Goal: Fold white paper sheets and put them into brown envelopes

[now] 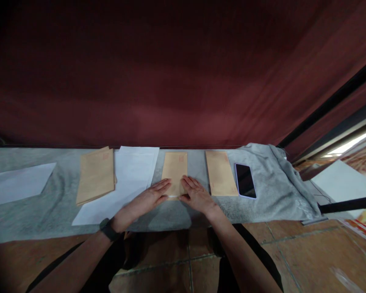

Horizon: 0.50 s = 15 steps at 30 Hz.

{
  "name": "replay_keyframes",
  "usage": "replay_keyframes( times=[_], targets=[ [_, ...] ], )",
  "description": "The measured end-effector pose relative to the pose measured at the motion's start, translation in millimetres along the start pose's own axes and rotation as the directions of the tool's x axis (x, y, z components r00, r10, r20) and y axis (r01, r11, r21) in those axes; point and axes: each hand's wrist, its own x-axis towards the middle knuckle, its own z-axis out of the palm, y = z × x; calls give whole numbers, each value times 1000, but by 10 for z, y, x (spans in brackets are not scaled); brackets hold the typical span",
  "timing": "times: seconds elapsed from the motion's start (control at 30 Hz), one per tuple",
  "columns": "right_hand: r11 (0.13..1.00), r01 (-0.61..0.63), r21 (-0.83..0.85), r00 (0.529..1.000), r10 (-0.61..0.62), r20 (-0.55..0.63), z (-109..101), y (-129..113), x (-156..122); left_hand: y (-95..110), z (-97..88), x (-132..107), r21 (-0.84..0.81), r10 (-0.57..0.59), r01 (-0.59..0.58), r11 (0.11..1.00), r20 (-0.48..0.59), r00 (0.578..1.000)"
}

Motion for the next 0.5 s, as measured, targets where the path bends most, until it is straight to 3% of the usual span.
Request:
replay_keyframes(
  times=[0.5],
  targets=[
    [1000,-23,-11,1000,23,-13,-44,-100,15,-87,35,-50,81,19,-27,996,91,996]
  ],
)
